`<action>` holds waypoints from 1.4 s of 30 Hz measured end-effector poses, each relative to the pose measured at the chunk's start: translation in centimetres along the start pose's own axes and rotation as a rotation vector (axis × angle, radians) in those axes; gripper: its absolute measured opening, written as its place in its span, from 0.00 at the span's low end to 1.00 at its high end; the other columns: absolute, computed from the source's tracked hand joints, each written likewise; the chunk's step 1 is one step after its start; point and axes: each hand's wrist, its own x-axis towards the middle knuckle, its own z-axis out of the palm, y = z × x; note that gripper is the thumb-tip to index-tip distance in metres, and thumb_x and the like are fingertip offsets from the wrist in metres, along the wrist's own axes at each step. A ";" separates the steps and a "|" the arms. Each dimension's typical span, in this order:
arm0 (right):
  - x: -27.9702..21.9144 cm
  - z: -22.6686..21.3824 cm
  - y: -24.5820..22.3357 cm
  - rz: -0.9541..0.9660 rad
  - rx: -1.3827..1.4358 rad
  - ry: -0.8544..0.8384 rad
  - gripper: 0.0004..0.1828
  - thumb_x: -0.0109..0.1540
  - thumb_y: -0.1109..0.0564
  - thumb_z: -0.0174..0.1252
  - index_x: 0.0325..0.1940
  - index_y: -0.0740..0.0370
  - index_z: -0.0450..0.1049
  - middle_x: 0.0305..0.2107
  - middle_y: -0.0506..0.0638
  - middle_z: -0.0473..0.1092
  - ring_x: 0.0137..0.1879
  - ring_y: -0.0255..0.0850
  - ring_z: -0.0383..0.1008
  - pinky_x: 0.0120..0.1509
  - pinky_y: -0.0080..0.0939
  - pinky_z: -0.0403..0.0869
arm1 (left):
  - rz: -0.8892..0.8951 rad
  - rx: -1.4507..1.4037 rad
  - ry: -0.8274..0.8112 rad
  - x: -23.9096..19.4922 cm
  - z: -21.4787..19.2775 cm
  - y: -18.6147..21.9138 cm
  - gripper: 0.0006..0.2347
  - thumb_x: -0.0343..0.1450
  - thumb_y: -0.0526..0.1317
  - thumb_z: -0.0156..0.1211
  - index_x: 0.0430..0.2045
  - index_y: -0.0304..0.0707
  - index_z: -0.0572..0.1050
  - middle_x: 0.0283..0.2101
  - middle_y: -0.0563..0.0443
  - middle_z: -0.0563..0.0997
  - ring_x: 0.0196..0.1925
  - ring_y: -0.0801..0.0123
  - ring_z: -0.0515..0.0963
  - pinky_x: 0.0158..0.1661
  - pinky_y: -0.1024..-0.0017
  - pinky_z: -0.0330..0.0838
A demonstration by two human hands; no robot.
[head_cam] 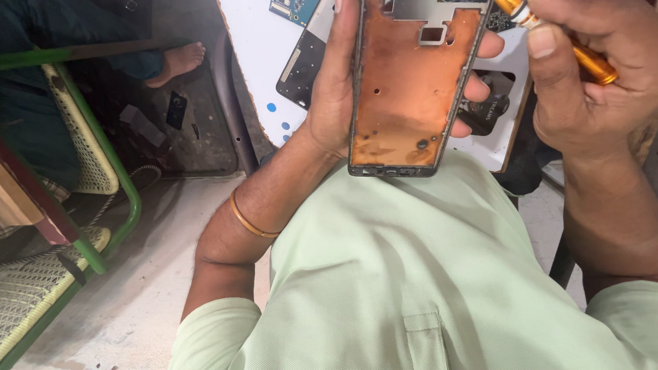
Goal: The person uses a small screwdriver to remove screws from a disassembled smartphone chassis, then manipulates internal components and a ribbon cable. The person repeatedly handles the chassis and circuit boards on a cluttered workbench.
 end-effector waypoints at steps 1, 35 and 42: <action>0.0 0.0 0.0 0.003 0.000 0.002 0.10 0.77 0.60 0.59 0.55 0.73 0.76 0.30 0.52 0.73 0.28 0.32 0.68 0.35 0.29 0.64 | -0.001 -0.004 0.001 -0.1 0.0 0.1 0.43 0.75 0.72 0.28 0.72 0.26 0.57 0.61 0.30 0.71 0.52 0.53 0.79 0.50 0.51 0.83; -0.4 4.7 -4.6 -0.476 -0.118 -0.315 0.14 0.65 0.56 0.70 0.54 0.59 0.79 0.25 0.40 0.77 0.27 0.30 0.69 0.54 0.41 0.63 | 0.491 0.956 0.431 -2.2 -2.9 3.5 0.32 0.78 0.62 0.40 0.54 0.22 0.68 0.51 0.34 0.81 0.50 0.56 0.85 0.50 0.64 0.84; 0.3 4.1 -5.4 -0.484 -0.316 -0.346 0.15 0.60 0.55 0.70 0.52 0.55 0.82 0.15 0.39 0.71 0.21 0.34 0.62 0.49 0.43 0.64 | 0.554 0.876 0.563 -2.9 -3.8 2.8 0.35 0.76 0.65 0.37 0.52 0.22 0.67 0.49 0.35 0.80 0.47 0.58 0.83 0.49 0.65 0.83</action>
